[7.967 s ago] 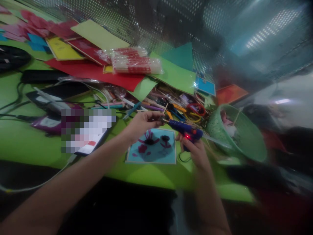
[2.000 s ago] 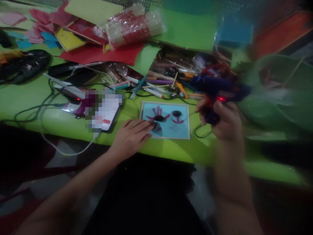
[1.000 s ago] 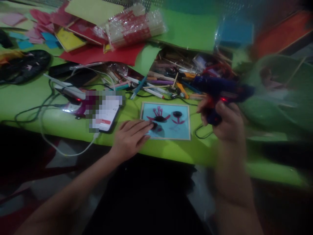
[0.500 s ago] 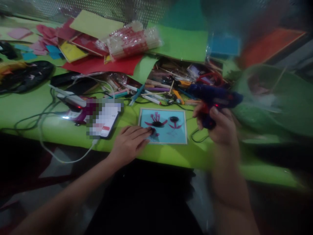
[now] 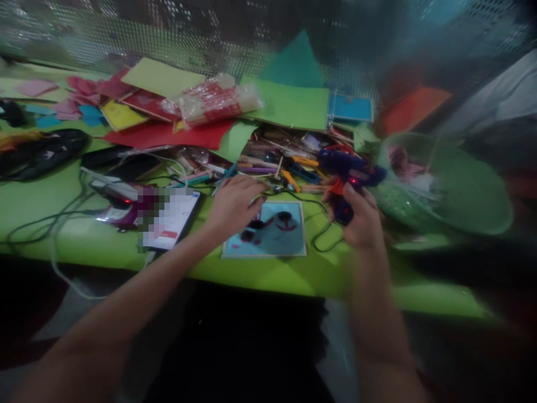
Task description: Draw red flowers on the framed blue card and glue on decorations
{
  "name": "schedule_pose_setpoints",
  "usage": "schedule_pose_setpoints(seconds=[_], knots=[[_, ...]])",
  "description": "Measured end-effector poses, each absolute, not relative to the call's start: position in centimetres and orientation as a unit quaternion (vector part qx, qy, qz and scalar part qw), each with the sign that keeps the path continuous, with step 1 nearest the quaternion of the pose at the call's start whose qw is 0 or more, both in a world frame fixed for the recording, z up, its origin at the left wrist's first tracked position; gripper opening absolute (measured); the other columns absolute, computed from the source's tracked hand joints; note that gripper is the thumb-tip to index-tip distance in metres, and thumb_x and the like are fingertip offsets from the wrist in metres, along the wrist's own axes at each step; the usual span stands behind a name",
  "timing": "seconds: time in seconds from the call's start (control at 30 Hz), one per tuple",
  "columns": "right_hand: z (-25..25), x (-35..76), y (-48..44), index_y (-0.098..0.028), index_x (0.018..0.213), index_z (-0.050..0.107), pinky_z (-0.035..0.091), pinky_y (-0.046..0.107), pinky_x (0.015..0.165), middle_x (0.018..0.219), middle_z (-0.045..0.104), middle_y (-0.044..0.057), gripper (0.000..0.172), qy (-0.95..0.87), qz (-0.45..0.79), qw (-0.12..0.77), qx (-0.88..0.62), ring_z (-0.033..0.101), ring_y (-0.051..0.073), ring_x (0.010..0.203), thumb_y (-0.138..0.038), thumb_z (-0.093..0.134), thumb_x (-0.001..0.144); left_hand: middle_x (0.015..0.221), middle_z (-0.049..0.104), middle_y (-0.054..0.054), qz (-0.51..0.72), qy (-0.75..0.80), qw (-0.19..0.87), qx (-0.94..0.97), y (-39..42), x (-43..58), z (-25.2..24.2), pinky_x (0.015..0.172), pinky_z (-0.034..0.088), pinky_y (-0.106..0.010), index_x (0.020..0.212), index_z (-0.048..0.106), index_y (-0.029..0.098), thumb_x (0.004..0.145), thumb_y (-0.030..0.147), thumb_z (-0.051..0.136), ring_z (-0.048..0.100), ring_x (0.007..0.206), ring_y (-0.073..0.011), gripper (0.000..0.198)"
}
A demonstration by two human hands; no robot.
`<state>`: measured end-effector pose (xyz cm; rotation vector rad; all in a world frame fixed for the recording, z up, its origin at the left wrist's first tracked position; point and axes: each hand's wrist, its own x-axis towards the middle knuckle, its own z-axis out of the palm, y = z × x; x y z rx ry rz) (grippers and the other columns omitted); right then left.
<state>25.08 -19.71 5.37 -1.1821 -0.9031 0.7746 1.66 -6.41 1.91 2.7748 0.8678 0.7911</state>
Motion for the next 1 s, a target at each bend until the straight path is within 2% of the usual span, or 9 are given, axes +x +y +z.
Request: schedule_pose_setpoints(seconds=[0.2,0.37,0.5,0.7,0.9,1.0], knots=[[5.2,25.7,-19.5,-0.022,0.088,0.073,0.042,0.025,0.044,0.073,0.07,0.001,0.032,-0.395,0.341,0.672,-0.526,0.055,0.012,0.052,-0.053,0.076,0.083,0.122,0.077,-0.007,0.217,0.245,0.055,0.943,-1.4,8.2,0.8,0.102,0.045,-0.05,0.115,0.079,0.028,0.093,0.016,0.056,0.064,0.118,-0.0313,0.034],[5.1,27.0,-19.4,-0.024,0.088,0.065,0.043,0.025,0.043,0.076,0.072,-0.003,0.029,-0.366,0.321,0.659,-0.573,0.053,0.01,0.045,-0.048,0.08,0.079,0.108,0.075,-0.014,0.195,0.225,0.042,0.954,0.2,10.6,0.1,0.095,0.045,-0.049,0.101,0.078,0.019,0.089,0.011,0.056,0.063,0.11,-0.0335,0.027],[4.3,28.4,-19.0,-0.025,0.088,0.06,0.043,0.025,0.043,0.074,0.07,-0.006,0.027,-0.345,0.309,0.636,-0.617,0.053,0.01,0.044,-0.036,0.08,0.073,0.107,0.072,-0.016,0.193,0.219,0.018,0.956,0.4,11.0,-0.1,0.089,0.045,-0.049,0.097,0.075,0.018,0.089,0.009,0.053,0.061,0.109,-0.0354,0.025],[2.6,29.4,-18.1,-0.025,0.082,0.062,0.035,0.023,0.039,0.049,0.056,-0.008,0.014,-0.324,0.317,0.564,-0.69,0.053,0.015,0.045,-0.025,0.07,0.071,0.105,0.073,-0.015,0.182,0.21,0.011,0.96,0.5,11.0,-0.4,0.088,0.046,-0.047,0.096,0.072,0.02,0.079,0.007,0.059,0.062,0.111,-0.035,0.025],[2.4,30.0,-17.9,-0.024,0.079,0.061,0.036,0.025,0.04,0.05,0.054,-0.007,0.013,-0.313,0.338,0.525,-0.716,0.052,0.015,0.044,-0.026,0.07,0.07,0.102,0.076,-0.013,0.141,0.224,0.032,0.964,0.7,11.1,-0.4,0.088,0.048,-0.042,0.098,0.071,0.019,0.078,0.011,0.061,0.067,0.106,-0.0331,0.024],[2.6,30.3,-18.3,-0.023,0.076,0.06,0.039,0.026,0.043,0.055,0.057,-0.006,0.012,-0.314,0.331,0.513,-0.727,0.051,0.013,0.043,-0.026,0.071,0.07,0.105,0.078,-0.01,0.118,0.233,0.046,0.964,0.7,11.3,-0.3,0.091,0.048,-0.04,0.106,0.072,0.021,0.079,0.014,0.063,0.068,0.107,-0.0318,0.029]])
